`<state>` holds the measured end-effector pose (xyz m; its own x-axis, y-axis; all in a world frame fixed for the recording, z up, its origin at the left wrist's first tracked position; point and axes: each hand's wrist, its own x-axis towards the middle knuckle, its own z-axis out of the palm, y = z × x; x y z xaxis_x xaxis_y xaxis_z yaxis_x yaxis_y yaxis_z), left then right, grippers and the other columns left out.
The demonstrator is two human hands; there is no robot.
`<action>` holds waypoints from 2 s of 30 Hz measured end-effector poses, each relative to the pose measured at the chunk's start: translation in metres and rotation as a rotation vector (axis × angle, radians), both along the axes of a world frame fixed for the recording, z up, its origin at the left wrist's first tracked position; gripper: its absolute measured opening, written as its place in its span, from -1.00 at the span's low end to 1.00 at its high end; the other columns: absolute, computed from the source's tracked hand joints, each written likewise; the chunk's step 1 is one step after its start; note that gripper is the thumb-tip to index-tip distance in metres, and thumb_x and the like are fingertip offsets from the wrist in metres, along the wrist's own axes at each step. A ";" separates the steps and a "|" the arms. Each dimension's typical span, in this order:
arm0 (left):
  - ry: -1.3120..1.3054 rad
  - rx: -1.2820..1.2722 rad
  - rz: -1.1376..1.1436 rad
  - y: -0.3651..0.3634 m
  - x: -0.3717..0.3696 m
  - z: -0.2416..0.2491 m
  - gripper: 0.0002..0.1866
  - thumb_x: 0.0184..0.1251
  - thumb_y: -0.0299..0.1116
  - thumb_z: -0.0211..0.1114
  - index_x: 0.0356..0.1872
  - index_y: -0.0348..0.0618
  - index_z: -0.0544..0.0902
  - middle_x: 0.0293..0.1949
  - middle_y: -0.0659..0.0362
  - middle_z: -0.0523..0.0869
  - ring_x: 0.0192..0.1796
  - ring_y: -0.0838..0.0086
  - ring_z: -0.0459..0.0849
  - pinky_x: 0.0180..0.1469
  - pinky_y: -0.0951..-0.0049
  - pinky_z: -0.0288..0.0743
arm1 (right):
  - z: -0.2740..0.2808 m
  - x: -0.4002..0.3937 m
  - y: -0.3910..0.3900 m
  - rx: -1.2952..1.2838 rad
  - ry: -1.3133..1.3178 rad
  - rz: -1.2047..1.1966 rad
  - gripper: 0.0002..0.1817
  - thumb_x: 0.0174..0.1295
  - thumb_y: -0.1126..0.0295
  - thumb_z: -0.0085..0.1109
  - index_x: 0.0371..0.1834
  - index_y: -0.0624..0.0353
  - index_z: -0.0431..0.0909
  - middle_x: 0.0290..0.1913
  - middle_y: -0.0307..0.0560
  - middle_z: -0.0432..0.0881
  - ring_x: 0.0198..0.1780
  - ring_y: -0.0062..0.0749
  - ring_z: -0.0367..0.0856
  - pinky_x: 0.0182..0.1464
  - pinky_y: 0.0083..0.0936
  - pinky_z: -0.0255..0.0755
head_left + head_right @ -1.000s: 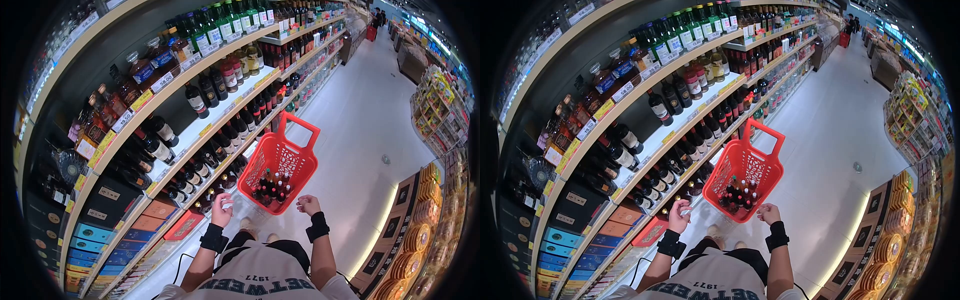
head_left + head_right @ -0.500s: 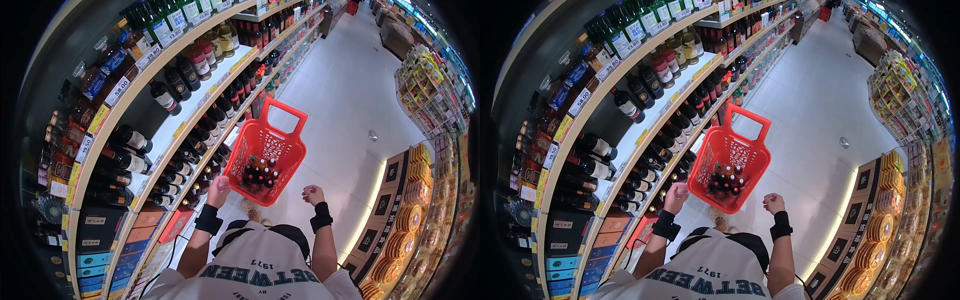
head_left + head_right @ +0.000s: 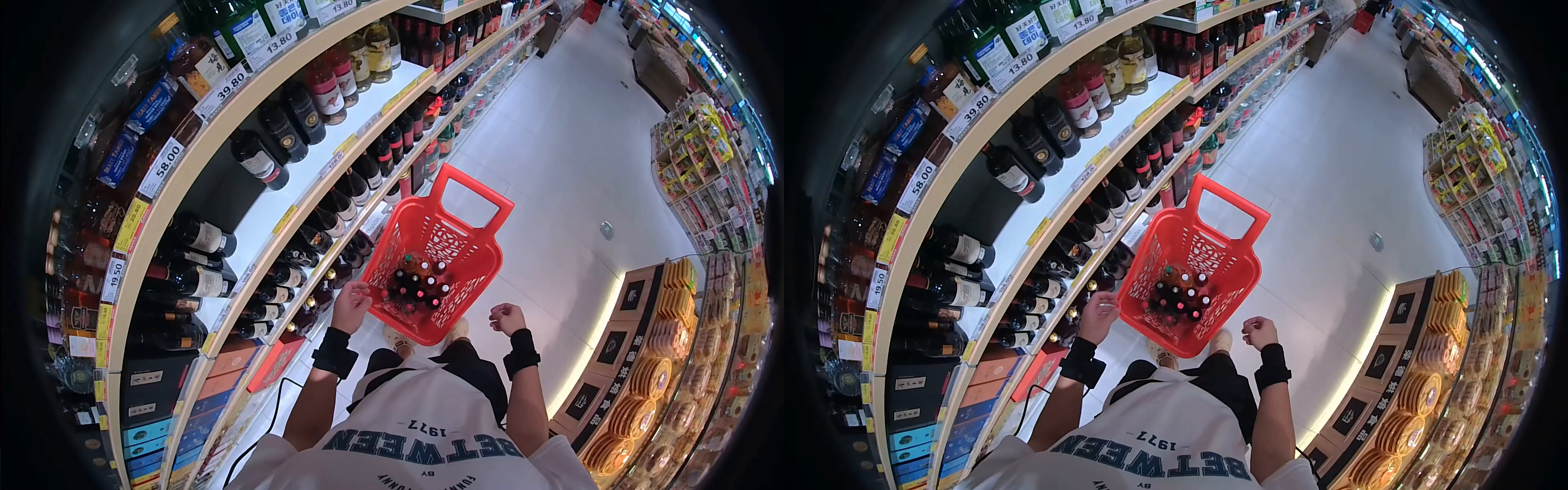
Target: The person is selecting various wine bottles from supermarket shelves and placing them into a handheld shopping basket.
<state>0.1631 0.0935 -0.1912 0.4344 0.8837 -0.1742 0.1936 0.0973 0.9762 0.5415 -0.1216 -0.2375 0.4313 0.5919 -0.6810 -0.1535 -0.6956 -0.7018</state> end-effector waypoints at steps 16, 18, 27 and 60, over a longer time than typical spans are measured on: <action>0.086 -0.184 0.428 -0.049 0.079 0.014 -0.65 0.22 -0.76 0.21 0.01 -0.23 0.48 -0.18 0.16 0.61 -0.14 0.45 0.67 -0.03 0.47 0.59 | -0.094 0.112 0.183 0.128 -0.137 0.551 -0.91 0.23 0.50 0.11 -0.30 0.29 0.57 -0.43 -0.05 0.68 -0.48 -0.41 0.66 -0.41 -0.48 0.57; 0.103 -0.183 0.480 -0.060 0.085 0.015 -0.66 0.22 -0.76 0.20 0.01 -0.24 0.48 -0.18 0.15 0.61 -0.14 0.45 0.67 -0.02 0.46 0.59 | -0.097 0.114 0.196 0.137 -0.132 0.587 -0.90 0.24 0.49 0.12 -0.27 0.30 0.57 -0.43 -0.05 0.68 -0.48 -0.41 0.67 -0.41 -0.46 0.58; 0.065 -0.237 0.650 -0.108 0.087 0.005 -0.66 0.23 -0.74 0.22 0.01 -0.24 0.49 -0.20 0.15 0.62 -0.16 0.46 0.66 -0.01 0.45 0.59 | -0.149 0.110 0.186 -0.024 -0.198 0.781 -0.80 0.28 0.39 0.21 -0.20 0.34 0.63 -0.37 0.00 0.73 -0.47 -0.40 0.71 -0.40 -0.47 0.61; 0.029 -0.705 0.685 -0.163 0.094 -0.201 -0.80 0.33 -0.52 0.25 -0.06 -0.27 0.56 -0.22 0.17 0.70 -0.13 0.53 0.68 -0.03 0.49 0.56 | -0.282 0.025 0.175 -0.261 -0.187 1.033 -0.72 0.23 0.21 0.24 -0.11 0.14 0.64 -0.19 0.03 0.73 -0.12 -0.18 0.73 -0.02 -0.31 0.58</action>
<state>0.2572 -0.0700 -0.3926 -0.1460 0.6326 -0.7606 -0.0991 0.7556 0.6474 0.5662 0.0536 -0.5191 -0.0830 0.5749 -0.8140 0.6870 -0.5587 -0.4646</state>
